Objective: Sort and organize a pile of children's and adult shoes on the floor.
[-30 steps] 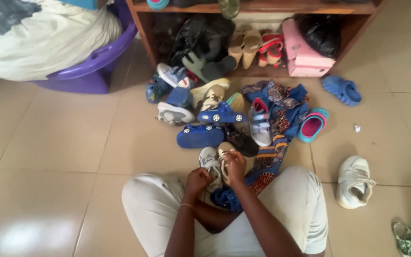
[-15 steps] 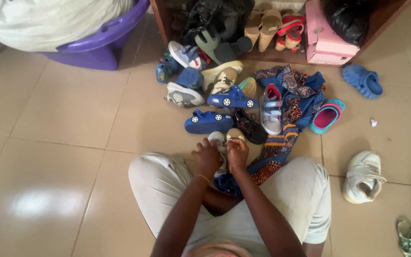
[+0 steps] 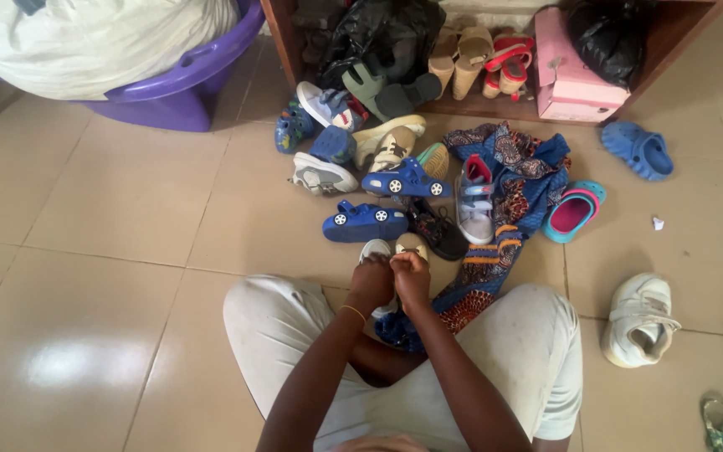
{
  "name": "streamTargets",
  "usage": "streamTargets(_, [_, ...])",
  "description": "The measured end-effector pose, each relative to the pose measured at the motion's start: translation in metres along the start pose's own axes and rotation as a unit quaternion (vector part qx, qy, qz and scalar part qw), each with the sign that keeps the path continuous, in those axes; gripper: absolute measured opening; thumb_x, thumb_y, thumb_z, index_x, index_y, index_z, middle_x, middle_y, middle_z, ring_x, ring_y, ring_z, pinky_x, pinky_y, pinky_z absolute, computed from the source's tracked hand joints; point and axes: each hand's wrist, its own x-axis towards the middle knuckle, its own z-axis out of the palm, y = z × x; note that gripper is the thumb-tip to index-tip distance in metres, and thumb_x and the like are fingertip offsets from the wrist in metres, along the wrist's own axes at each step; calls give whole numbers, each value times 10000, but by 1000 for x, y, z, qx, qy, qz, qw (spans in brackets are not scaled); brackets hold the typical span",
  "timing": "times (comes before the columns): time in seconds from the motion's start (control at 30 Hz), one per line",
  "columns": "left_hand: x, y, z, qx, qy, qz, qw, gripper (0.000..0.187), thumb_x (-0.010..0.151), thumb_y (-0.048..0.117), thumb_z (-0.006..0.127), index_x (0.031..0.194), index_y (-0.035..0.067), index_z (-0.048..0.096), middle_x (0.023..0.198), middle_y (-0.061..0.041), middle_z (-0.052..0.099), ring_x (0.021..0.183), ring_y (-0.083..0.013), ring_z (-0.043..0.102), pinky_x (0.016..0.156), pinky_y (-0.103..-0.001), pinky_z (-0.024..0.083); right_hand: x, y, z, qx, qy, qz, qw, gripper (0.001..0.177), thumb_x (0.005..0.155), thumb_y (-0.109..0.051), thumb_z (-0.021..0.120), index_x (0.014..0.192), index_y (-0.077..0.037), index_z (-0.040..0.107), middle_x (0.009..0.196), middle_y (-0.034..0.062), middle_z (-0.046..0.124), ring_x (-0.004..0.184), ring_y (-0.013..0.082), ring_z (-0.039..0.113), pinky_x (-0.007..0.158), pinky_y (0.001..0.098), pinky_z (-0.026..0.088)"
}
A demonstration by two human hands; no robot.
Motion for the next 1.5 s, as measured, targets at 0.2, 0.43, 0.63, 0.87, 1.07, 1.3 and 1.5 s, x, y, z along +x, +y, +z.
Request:
streamTargets(0.2, [4, 6, 16, -55, 51, -29, 997, 815, 796, 200, 725, 1527, 68, 389, 1433, -279, 429, 1275, -454, 488, 799, -477, 575, -1, -11, -7, -96, -31, 28, 994, 128, 898, -100, 686, 1017, -57, 704, 949, 59, 710, 852, 154, 664, 790, 318, 538])
streamTargets(0.43, [26, 15, 39, 32, 72, -64, 995, 584, 863, 267, 675, 1390, 70, 516, 1531, -238, 381, 1256, -470, 510, 855, -526, 554, -5, -17, 0, 6, 18, -17, 1000, 117, 913, -117, 725, 961, -18, 685, 884, 56, 664, 774, 158, 588, 703, 331, 494])
streamTargets(0.63, [36, 4, 63, 42, 178, -12, 983, 423, 879, 202, 666, 1243, -9, 619, 1382, -298, 572, 1008, -493, 663, 722, -485, 605, -1, -6, 1, 70, 85, -20, 994, 121, 945, -160, 701, 920, -49, 662, 861, 20, 668, 782, 106, 602, 715, 281, 486])
streamTargets(0.87, [41, 8, 51, -1, 120, -61, 991, 379, 866, 204, 672, 1164, -29, 656, 1428, -313, 535, 1023, -480, 658, 732, -477, 605, 8, -2, -4, 126, 129, 20, 983, 168, 972, -166, 670, 847, -60, 638, 734, 2, 631, 587, 83, 487, 526, 258, 398])
streamTargets(1.07, [46, 11, 52, -4, 76, -89, 993, 359, 925, 213, 651, 1194, -25, 663, 1327, -259, 612, 1041, -448, 656, 758, -473, 597, 12, 4, -7, 103, 140, 2, 985, 214, 980, -144, 683, 800, -53, 610, 721, 3, 583, 605, 88, 458, 542, 263, 380])
streamTargets(1.3, [3, 21, 13, 9, 129, -71, 989, 668, 756, 355, 745, 1294, -13, 598, 1442, -296, 513, 1160, -541, 548, 878, -551, 530, 6, 5, -1, 5, 50, -25, 998, 84, 951, -142, 664, 973, -64, 688, 866, 49, 670, 677, 144, 532, 625, 318, 446])
streamTargets(1.5, [-1, 0, 58, -46, 196, -58, 978, 499, 849, 252, 744, 1304, 85, 625, 1564, -182, 482, 1391, -399, 491, 1062, -508, 464, -13, -17, 10, -137, -20, -99, 985, 154, 923, -157, 672, 1044, -63, 685, 1038, 76, 738, 993, 221, 700, 894, 358, 541])
